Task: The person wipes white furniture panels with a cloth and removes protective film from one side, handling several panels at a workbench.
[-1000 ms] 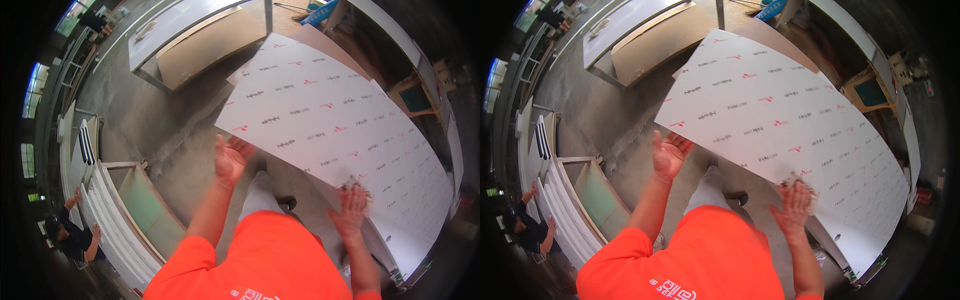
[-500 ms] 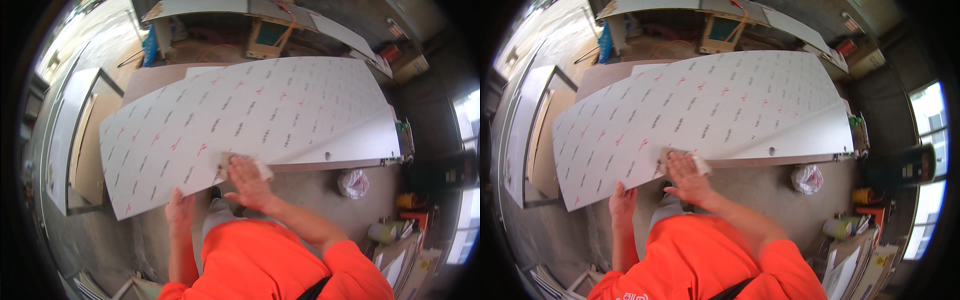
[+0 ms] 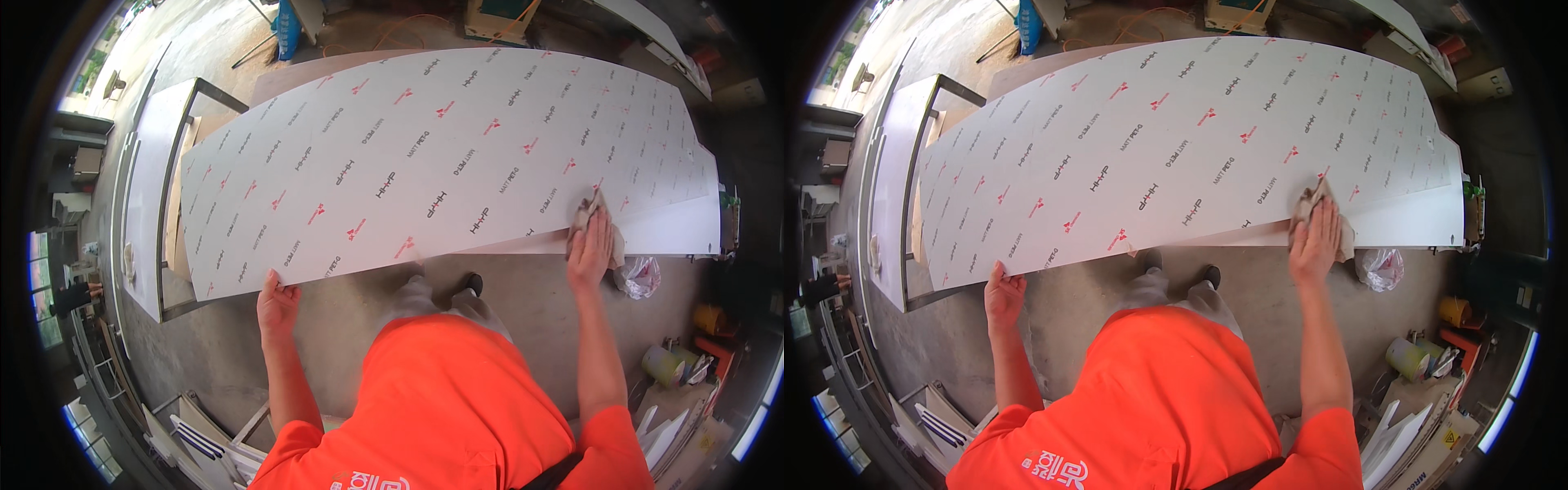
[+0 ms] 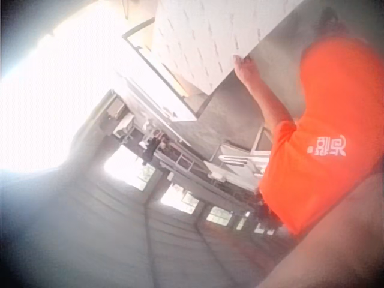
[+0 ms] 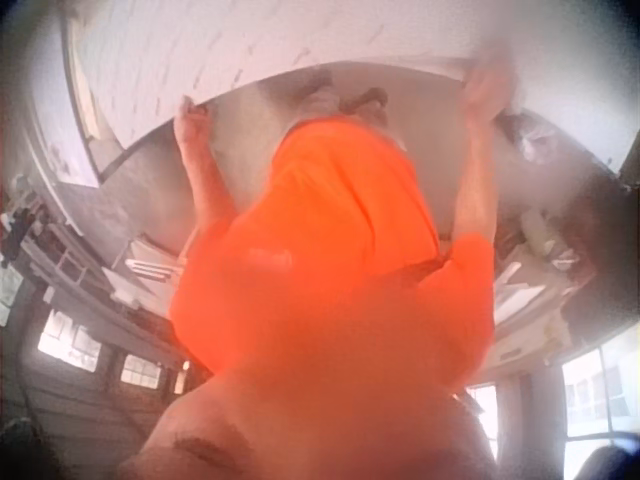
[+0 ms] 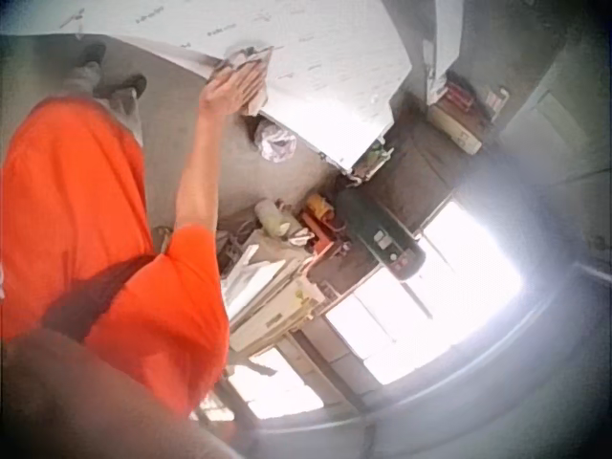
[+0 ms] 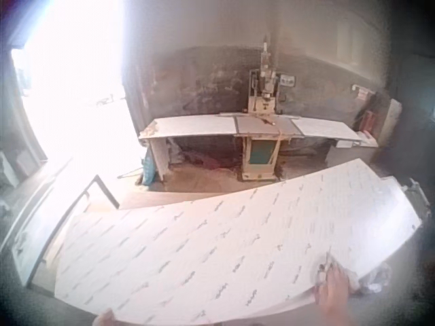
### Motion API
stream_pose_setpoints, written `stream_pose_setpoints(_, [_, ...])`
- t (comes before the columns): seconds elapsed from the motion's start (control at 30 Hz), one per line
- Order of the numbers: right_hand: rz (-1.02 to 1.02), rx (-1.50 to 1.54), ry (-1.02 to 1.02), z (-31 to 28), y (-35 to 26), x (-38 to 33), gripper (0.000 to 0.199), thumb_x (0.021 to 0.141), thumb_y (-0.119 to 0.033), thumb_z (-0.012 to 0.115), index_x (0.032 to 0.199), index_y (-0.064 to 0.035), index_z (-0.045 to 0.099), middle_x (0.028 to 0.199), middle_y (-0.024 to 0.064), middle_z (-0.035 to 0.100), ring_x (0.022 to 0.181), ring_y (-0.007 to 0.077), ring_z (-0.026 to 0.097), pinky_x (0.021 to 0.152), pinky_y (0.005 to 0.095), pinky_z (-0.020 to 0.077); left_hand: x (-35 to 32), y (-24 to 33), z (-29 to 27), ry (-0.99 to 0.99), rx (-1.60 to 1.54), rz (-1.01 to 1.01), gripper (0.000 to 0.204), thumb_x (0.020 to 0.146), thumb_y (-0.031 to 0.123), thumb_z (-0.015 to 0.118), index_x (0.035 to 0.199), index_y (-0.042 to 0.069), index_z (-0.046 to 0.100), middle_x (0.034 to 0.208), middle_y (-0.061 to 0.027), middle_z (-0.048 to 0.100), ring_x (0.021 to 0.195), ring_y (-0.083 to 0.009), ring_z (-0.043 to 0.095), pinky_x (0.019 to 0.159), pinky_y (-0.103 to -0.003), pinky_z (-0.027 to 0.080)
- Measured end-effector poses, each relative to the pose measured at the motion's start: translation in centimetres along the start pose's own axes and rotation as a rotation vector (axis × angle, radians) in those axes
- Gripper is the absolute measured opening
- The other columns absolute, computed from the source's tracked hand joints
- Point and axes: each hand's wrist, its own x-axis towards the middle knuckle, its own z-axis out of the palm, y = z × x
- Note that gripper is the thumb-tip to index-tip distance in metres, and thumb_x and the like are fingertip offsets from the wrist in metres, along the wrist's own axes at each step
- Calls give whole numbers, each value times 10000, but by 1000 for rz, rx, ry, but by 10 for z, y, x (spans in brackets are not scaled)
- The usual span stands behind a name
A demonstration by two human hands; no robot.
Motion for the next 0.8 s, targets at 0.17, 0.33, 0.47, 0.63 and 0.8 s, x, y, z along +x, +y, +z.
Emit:
stream_pose_setpoints(0.17, [-58,85,-86,-4,-105,-1,499,1049,-227,523,1448,72,542,1575,234,488,1483,432,426,1245,544,275,-15,-19,39,188,-95,87,360,1053,382,629,1300,120,629,1226,-2,704,1125,-172,631,966,-369,473])
stream_pose_setpoints(0.33, [-54,172,-46,2,-134,5,471,1028,-196,543,1405,86,572,1521,241,541,1444,441,472,1227,559,309,-32,-41,101,109,-125,-9,430,1073,406,593,1368,93,597,1273,-34,698,1142,-202,642,945,-389,496])
stream_pose_setpoints(0.47, [-150,254,-31,-10,-143,5,464,982,-155,601,1372,95,590,1462,264,580,1379,439,538,1197,573,354,-20,-49,71,27,-172,-40,458,1099,386,544,1417,58,565,1364,-90,676,1176,-263,654,976,-407,511])
stream_pose_setpoints(0.63, [-230,487,-172,-1,-198,-12,555,1005,-240,628,1460,59,523,1565,218,497,1491,382,430,1251,517,295,-13,-22,19,7,-115,59,490,1096,386,541,1453,51,558,1384,-104,678,1246,-239,646,994,-385,514])
stream_pose_setpoints(0.8, [30,307,-49,0,-122,-5,522,1030,-263,601,1449,45,545,1594,198,474,1509,376,407,1259,517,276,55,-4,-54,39,-130,243,459,1077,296,591,1452,33,555,1423,-130,647,1233,-270,664,972,-367,560])
